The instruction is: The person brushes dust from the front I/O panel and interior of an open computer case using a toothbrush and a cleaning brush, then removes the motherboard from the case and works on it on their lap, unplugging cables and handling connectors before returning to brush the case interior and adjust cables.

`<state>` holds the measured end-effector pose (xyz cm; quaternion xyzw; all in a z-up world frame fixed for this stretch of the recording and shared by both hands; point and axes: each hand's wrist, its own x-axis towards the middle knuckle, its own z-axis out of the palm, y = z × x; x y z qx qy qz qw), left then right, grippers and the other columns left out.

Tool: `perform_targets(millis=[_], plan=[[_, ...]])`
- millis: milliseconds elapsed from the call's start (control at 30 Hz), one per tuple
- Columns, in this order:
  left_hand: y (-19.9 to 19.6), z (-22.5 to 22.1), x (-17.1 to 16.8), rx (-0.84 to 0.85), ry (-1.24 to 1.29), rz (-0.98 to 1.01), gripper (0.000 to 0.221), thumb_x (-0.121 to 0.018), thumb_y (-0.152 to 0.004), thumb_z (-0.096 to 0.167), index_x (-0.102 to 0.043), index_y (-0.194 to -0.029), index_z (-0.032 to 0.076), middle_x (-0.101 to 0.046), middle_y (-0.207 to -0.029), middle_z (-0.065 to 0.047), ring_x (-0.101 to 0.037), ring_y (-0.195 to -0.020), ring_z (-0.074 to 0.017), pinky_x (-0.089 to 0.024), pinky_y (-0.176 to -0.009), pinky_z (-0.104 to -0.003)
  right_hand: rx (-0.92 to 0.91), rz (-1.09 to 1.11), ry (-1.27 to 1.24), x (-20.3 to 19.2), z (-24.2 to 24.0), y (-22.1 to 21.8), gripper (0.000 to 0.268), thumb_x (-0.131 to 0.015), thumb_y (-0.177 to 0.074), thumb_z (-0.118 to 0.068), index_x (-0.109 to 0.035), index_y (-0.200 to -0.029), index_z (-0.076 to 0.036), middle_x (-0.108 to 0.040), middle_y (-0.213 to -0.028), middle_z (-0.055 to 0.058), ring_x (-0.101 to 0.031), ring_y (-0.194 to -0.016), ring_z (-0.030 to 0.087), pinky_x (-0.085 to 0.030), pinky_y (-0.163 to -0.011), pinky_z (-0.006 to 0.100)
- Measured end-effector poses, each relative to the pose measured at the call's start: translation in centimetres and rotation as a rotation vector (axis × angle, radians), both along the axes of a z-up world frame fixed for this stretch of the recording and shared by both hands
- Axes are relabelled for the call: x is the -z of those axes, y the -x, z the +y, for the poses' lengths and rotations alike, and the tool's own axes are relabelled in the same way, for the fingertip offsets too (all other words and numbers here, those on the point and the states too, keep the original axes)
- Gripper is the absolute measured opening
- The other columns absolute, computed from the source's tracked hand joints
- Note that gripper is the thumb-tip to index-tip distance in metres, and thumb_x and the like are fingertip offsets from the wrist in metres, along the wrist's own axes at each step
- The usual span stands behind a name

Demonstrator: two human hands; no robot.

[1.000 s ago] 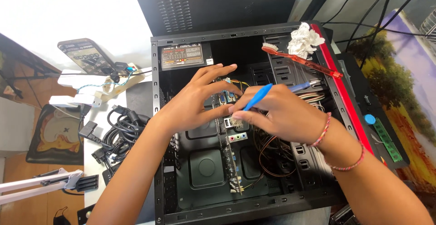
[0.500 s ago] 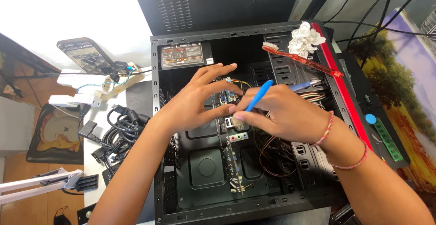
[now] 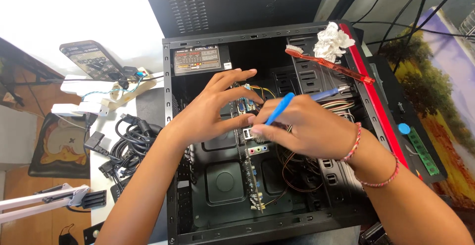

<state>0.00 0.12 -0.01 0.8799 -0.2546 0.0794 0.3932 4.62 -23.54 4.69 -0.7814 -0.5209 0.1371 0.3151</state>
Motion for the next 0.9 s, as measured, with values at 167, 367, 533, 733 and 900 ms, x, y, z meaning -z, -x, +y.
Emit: perform_targets(millis=[167, 367, 533, 733, 900], plan=[[0.0, 0.1, 0.1, -0.004, 0.0, 0.002, 0.037, -0.08, -0.084, 0.028, -0.072, -0.118, 0.016, -0.044, -0.16, -0.013, -0.033, -0.151, -0.042, -0.035, -0.117, -0.058, 0.025, 0.004, -0.051, -0.3, 0.2, 0.5, 0.023, -0.066, -0.096, -0.026, -0.075, -0.093, -0.004, -0.073, -0.085, 0.007, -0.071, -0.071, 0.021, -0.055, -0.063, 0.033], [0.0, 0.0, 0.2, 0.001, 0.01, 0.002, 0.036, -0.079, -0.085, 0.028, -0.072, -0.119, 0.017, -0.045, -0.16, -0.013, -0.033, -0.152, -0.0414, -0.036, -0.118, -0.057, 0.035, 0.023, -0.061, -0.4, 0.3, 0.5, 0.022, -0.066, -0.095, -0.025, -0.075, -0.096, -0.005, -0.073, -0.082, 0.007, -0.071, -0.068, 0.021, -0.054, -0.061, 0.033], [0.0, 0.1, 0.3, 0.008, 0.007, -0.002, 0.037, -0.08, -0.086, 0.03, -0.072, -0.12, 0.017, -0.044, -0.161, -0.014, -0.032, -0.152, -0.0417, -0.035, -0.118, -0.058, 0.029, 0.007, -0.045, -0.2, 0.1, 0.2, 0.022, -0.065, -0.096, -0.024, -0.076, -0.093, -0.005, -0.073, -0.079, 0.007, -0.07, -0.065, 0.02, -0.053, -0.059, 0.033], [0.0, 0.0, 0.1, 0.002, 0.009, 0.012, 0.036, -0.081, -0.086, 0.03, -0.072, -0.118, 0.017, -0.044, -0.16, -0.013, -0.032, -0.151, -0.0409, -0.035, -0.117, -0.057, 0.074, 0.095, 0.018, -0.7, 0.3, 0.4, 0.022, -0.064, -0.096, -0.024, -0.076, -0.091, -0.006, -0.071, -0.077, 0.005, -0.068, -0.064, 0.018, -0.052, -0.059, 0.033], [0.0, 0.1, 0.4, -0.002, 0.004, 0.025, 0.036, -0.076, -0.085, 0.023, -0.071, -0.121, 0.016, -0.044, -0.161, -0.012, -0.032, -0.153, -0.0401, -0.035, -0.119, -0.057, -0.059, 0.098, -0.135, -0.3, 0.7, 1.0, 0.023, -0.065, -0.098, -0.026, -0.075, -0.096, -0.006, -0.072, -0.084, 0.005, -0.069, -0.072, 0.017, -0.055, -0.065, 0.031]])
